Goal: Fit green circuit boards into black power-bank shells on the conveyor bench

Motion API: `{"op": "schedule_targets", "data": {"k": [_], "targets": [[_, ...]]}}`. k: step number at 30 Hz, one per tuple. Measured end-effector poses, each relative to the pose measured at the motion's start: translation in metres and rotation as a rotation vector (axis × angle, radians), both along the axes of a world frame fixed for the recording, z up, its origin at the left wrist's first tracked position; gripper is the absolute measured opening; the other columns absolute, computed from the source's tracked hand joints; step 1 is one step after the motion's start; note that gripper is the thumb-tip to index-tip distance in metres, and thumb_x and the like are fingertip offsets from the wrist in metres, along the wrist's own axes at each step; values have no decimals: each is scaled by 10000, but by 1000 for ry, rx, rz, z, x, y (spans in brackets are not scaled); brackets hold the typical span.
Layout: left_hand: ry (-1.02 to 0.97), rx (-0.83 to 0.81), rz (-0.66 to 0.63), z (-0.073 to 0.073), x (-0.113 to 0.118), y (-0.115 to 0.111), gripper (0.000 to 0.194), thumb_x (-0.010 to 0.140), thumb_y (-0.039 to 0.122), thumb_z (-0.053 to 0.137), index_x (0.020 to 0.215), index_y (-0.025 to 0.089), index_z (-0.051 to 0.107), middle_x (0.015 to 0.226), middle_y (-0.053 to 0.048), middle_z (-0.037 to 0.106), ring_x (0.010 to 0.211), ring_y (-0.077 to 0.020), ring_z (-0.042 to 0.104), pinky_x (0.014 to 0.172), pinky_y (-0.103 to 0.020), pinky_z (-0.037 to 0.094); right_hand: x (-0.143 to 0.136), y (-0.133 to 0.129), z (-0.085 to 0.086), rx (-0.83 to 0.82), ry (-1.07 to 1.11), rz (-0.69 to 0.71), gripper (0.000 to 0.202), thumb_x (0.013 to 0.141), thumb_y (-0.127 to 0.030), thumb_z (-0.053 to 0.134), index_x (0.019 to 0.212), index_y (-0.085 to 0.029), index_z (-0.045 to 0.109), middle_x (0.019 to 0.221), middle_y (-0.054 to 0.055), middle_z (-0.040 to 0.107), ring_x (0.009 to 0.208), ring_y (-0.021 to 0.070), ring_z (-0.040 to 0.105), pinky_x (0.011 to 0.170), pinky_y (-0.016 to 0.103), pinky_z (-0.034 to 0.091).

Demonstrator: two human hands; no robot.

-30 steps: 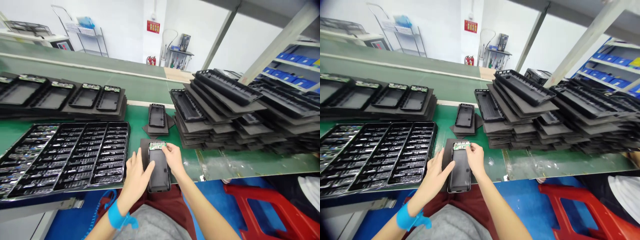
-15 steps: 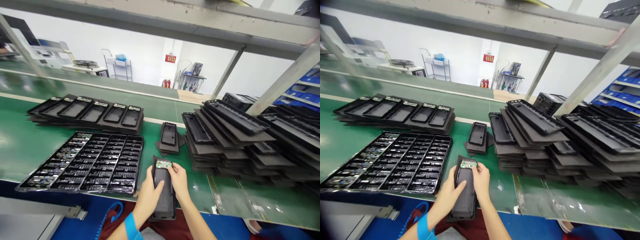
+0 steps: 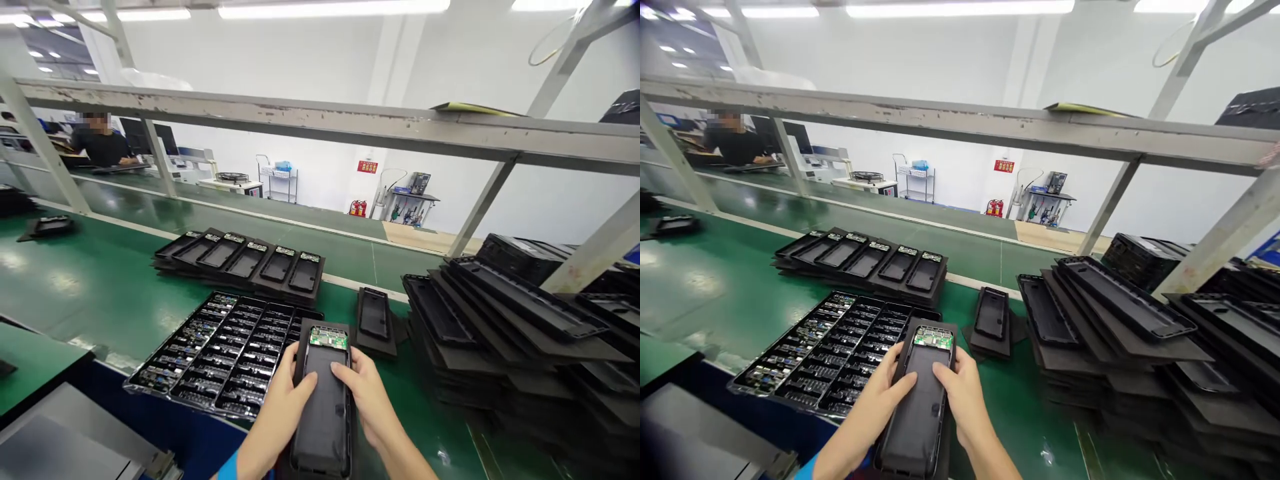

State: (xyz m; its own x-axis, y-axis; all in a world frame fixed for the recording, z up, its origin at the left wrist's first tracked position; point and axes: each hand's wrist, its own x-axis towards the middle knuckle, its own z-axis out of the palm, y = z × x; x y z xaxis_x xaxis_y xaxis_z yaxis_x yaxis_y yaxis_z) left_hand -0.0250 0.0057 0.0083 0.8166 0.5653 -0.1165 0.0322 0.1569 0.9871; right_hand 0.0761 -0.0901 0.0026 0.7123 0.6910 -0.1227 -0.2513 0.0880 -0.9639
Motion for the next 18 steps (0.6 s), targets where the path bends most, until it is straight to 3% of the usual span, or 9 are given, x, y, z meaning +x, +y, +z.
{"op": "schedule_targets", "data": {"k": [4, 8, 14, 18], "targets": [[-3, -5, -4, 20, -4, 43, 516, 785, 339, 572, 1244, 207, 378, 1095, -87, 641, 927, -217, 645, 783, -372, 534, 12, 54, 23, -46, -50, 68, 260, 746, -288, 662, 940, -121, 614, 805, 44, 677, 689, 163, 635, 685, 321, 521], [57, 93, 47, 35, 7, 102, 388, 839, 296, 554, 1195, 163, 473, 1060, -74, 623, 895, -190, 628, 781, -401, 521, 35, 120, 39, -177, -172, 80, 229, 881, -310, 546, 1030, -138, 573, 972, 42, 621, 801, 147, 615, 706, 332, 528], [222, 345, 160, 60, 55, 196, 327, 851, 324, 540, 1138, 166, 535, 1134, -80, 580, 943, -195, 593, 786, -408, 511, 79, 212, 61, -387, -416, -7, 303, 878, -320, 546, 1135, -159, 536, 1141, 74, 568, 953, 197, 588, 792, 396, 514], [330, 523, 199, 62, 92, 242, 342, 845, 320, 550, 1150, 168, 530, 1168, -85, 565, 990, -212, 579, 817, -429, 498, 105, 255, 74, -482, -580, -101, 310, 878, -321, 547, 1146, -166, 530, 1155, 75, 560, 975, 204, 582, 809, 404, 507]]}}
